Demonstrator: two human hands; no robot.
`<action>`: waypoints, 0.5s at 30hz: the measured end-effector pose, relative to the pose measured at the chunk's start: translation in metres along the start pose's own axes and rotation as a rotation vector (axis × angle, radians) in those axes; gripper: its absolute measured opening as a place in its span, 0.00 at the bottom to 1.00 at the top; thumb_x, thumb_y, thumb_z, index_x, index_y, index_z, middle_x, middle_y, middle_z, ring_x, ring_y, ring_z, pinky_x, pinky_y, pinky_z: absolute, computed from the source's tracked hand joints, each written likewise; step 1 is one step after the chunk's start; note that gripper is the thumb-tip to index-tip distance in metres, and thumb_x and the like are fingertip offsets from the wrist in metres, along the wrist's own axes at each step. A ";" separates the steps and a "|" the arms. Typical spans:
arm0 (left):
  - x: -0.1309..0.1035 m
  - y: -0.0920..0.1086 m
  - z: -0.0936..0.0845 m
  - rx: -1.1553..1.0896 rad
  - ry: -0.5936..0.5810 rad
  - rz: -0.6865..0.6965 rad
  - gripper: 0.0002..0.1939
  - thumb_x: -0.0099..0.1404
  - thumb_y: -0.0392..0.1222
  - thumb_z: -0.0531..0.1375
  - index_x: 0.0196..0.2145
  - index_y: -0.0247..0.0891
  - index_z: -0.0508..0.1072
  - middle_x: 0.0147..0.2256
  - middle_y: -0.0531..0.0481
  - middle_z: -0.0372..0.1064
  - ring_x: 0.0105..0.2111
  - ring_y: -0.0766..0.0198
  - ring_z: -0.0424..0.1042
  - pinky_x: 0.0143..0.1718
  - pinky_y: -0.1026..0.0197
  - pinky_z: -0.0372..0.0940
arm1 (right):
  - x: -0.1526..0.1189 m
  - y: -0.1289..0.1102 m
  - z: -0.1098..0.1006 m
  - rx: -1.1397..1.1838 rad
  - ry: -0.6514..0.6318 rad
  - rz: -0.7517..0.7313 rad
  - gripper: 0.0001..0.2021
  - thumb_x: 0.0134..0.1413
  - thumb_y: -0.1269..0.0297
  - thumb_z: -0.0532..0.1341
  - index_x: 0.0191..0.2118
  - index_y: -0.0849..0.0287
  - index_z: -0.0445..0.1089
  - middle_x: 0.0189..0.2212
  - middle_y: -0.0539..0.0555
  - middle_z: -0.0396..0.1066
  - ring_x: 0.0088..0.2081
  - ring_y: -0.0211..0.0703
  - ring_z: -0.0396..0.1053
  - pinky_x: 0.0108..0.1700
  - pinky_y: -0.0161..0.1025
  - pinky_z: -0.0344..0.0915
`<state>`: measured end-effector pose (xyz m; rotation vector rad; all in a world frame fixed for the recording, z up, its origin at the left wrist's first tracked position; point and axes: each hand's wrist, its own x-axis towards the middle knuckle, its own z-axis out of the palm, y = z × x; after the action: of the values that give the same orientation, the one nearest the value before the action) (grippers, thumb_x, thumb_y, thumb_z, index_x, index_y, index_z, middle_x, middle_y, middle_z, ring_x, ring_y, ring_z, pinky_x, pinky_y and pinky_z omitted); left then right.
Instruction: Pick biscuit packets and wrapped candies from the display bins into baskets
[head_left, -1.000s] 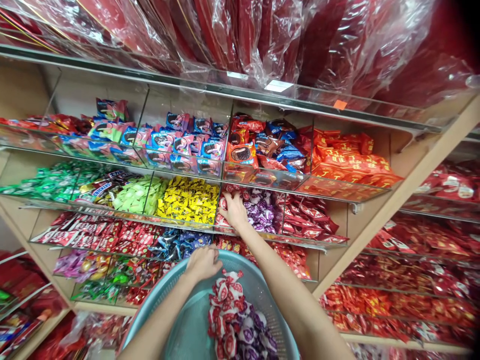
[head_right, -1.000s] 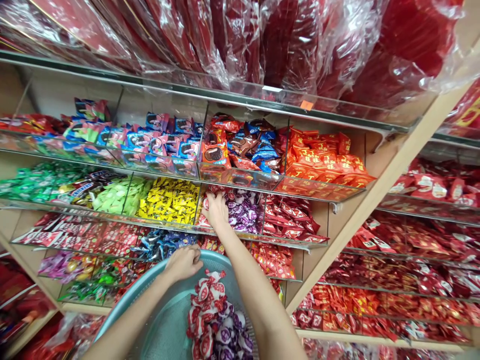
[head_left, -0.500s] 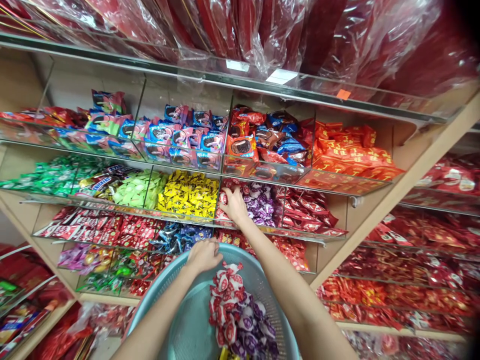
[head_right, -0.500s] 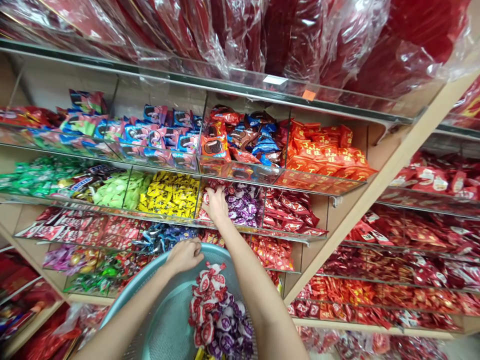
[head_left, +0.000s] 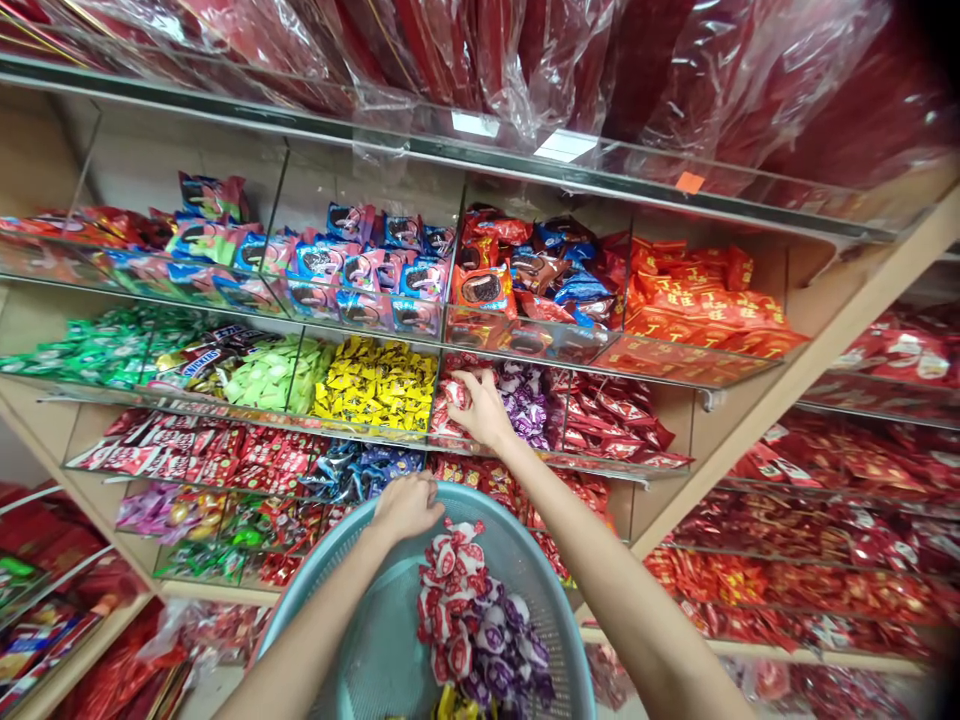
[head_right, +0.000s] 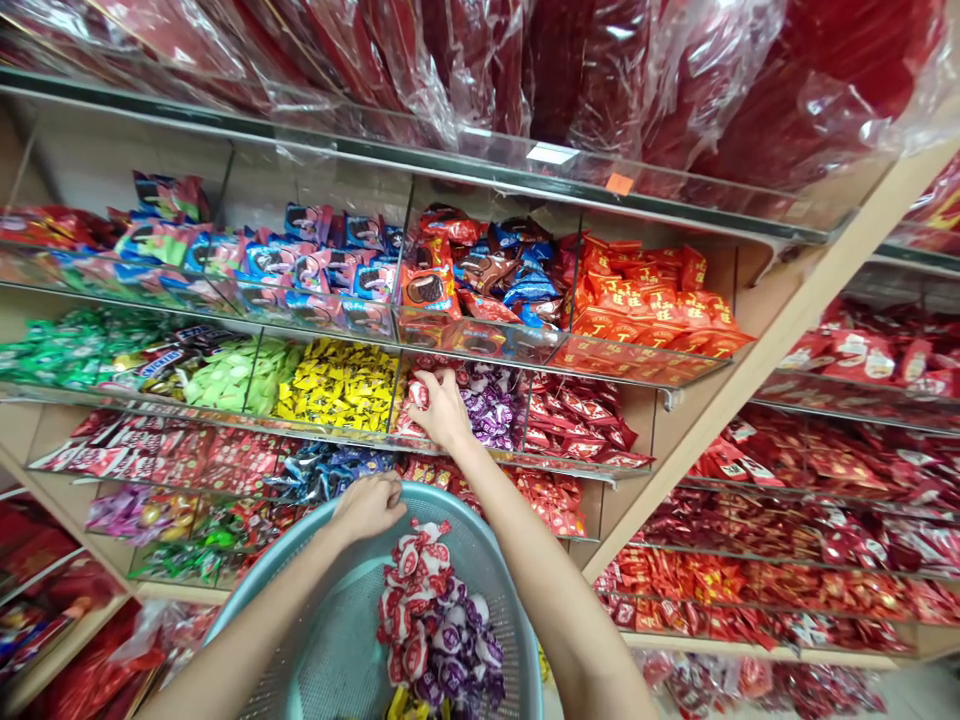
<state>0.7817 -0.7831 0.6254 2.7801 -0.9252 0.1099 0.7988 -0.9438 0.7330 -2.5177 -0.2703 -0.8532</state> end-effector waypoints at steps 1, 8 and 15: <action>0.000 0.000 0.000 0.001 0.006 0.006 0.09 0.56 0.44 0.52 0.22 0.40 0.67 0.32 0.50 0.69 0.32 0.61 0.69 0.33 0.62 0.59 | -0.002 0.001 -0.001 0.012 -0.006 -0.004 0.26 0.45 0.65 0.58 0.54 0.53 0.58 0.45 0.54 0.53 0.48 0.43 0.60 0.52 0.40 0.58; 0.000 -0.002 0.002 -0.002 0.015 0.016 0.09 0.56 0.45 0.52 0.23 0.40 0.67 0.31 0.50 0.70 0.32 0.61 0.70 0.33 0.62 0.59 | -0.023 -0.010 -0.030 0.179 0.054 -0.049 0.25 0.46 0.65 0.59 0.53 0.54 0.59 0.45 0.54 0.54 0.46 0.41 0.60 0.49 0.40 0.62; 0.001 -0.002 0.003 -0.005 0.015 0.042 0.11 0.57 0.45 0.52 0.22 0.39 0.67 0.34 0.50 0.70 0.33 0.61 0.70 0.33 0.61 0.59 | -0.090 -0.028 -0.050 0.424 -0.065 0.075 0.24 0.47 0.67 0.59 0.53 0.50 0.59 0.49 0.55 0.52 0.43 0.41 0.62 0.33 0.34 0.69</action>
<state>0.7839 -0.7828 0.6225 2.7521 -0.9794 0.1346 0.6929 -0.9465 0.7232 -2.1464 -0.3360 -0.6098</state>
